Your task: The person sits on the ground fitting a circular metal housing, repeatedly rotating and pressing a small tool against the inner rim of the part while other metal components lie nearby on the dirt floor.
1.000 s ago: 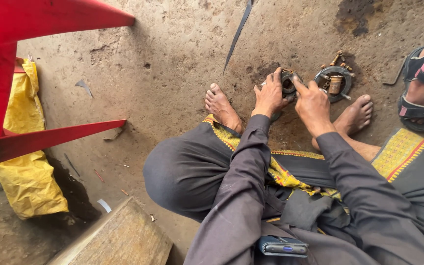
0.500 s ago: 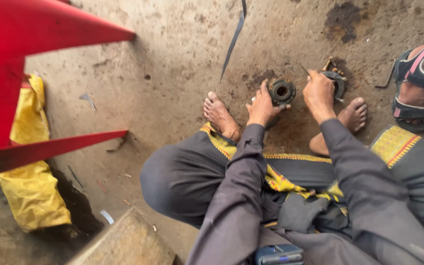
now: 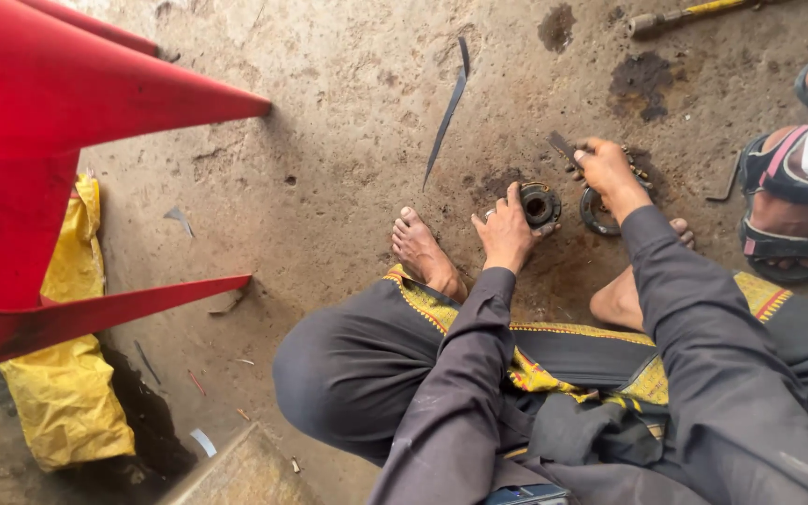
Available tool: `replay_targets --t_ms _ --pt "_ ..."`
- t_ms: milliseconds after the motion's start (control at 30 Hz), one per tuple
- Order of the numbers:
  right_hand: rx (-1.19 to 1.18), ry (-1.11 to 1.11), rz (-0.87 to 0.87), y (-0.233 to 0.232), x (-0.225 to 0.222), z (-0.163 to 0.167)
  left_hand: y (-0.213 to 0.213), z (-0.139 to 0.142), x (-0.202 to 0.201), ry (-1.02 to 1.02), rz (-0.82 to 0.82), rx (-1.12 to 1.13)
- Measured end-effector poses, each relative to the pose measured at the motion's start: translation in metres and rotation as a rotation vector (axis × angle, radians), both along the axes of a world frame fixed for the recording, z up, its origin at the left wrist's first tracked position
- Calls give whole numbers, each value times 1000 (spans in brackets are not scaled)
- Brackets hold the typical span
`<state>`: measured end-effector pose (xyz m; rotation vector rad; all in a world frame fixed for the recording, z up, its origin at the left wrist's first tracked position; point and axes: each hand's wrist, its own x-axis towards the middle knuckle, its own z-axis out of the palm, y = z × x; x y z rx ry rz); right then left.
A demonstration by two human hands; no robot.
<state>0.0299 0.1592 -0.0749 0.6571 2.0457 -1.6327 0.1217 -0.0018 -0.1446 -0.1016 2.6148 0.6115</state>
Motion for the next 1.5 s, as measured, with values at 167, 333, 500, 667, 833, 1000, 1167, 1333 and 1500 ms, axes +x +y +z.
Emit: replay_targets --t_ms 167,333,500,667,833,1000,1167,1333,1500 --pt "409 231 214 -20 -31 5 9 -5 5 -36 53 50" --pt "520 407 267 -49 -55 -12 10 -14 5 -88 64 92" --pt "571 609 324 -60 -62 -21 8 -24 3 -123 58 124" --pt "719 561 553 -52 -52 -13 5 -25 2 -90 40 96" --pt "947 535 707 -44 -32 -5 5 -17 -1 -76 19 117" --pt "1068 455 841 -36 -25 15 3 3 -4 -122 8 118" --pt "-240 -248 20 -2 0 62 -14 33 -15 -113 155 215" --pt "-485 -196 -168 4 56 94 -8 70 -30 85 416 874" --pt "-375 -96 -148 -6 96 91 -21 103 -46 20 402 1056"
